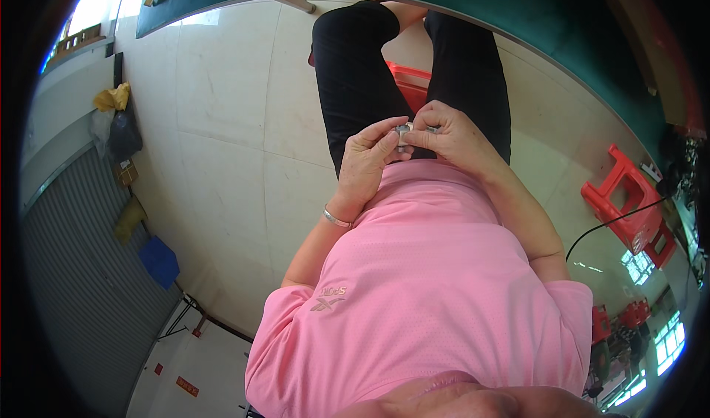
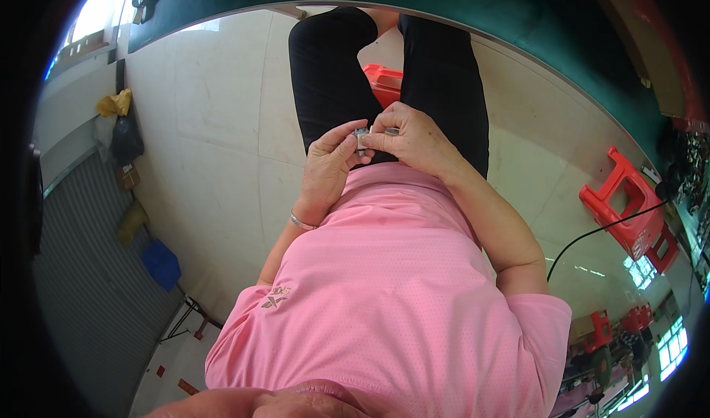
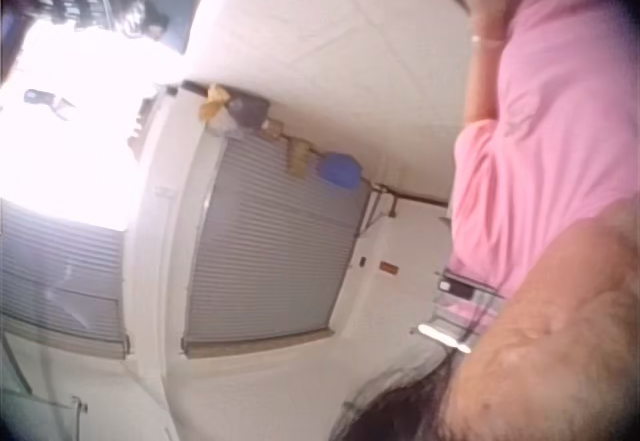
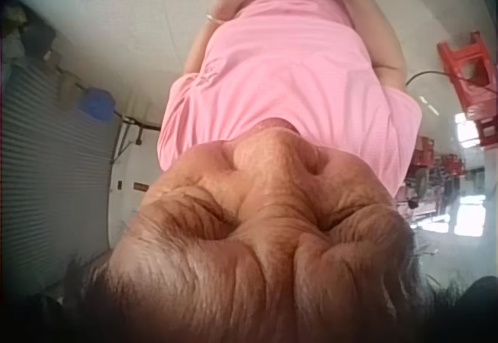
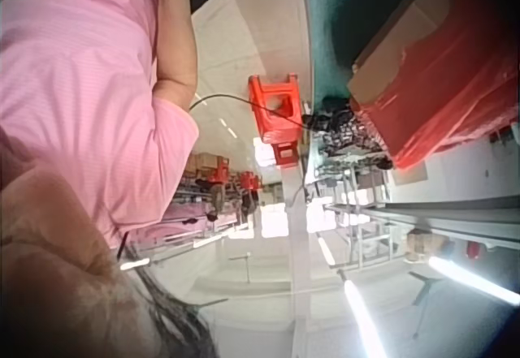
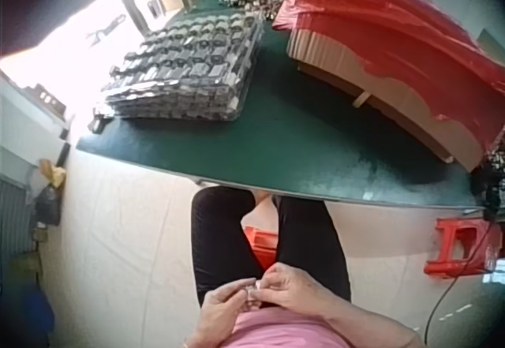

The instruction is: Applying small pieces of adhesive tape to the back of electronic components.

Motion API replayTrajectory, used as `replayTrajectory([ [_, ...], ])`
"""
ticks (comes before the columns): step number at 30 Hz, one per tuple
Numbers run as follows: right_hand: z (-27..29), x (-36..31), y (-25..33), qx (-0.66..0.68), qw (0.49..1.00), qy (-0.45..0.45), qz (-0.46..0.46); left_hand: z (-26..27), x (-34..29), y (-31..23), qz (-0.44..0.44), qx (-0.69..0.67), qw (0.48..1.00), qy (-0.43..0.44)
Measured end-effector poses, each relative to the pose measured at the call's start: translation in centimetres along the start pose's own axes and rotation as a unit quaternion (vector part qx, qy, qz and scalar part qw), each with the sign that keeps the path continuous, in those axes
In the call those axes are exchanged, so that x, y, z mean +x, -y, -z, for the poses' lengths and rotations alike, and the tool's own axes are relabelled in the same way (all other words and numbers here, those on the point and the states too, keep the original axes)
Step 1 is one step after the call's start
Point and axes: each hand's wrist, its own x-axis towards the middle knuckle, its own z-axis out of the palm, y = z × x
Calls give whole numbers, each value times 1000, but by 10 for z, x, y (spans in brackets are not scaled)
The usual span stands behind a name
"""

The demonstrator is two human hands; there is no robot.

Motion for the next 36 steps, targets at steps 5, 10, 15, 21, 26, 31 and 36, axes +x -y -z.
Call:
replayTrajectory([
  [5, 1, 0, -2, -2, 1000, -5, 1, -1, 0, 1, 1, 0, 1000, -2],
  [10, 1, -1, 0, -1, 1000, -1, -1, -2, 0, 2, 2, -3, 1000, -5],
  [15, 0, 0, -1, -5, 1000, -5, 6, -1, 0, 3, -1, -10, 1000, 2],
  [21, -3, 1, -2, -35, 999, -24, 7, -5, -1, 1, -4, 7, 1000, -14],
  [26, -6, -1, -5, -65, 997, -39, 15, -2, -1, 2, -28, 53, 998, -8],
  [31, -2, -3, -11, -53, 997, 4, 55, 3, 0, 7, -5, 29, 999, -22],
  [36, -3, -8, -12, -70, 996, -7, 63, 1, 0, 9, -31, 43, 998, -27],
])
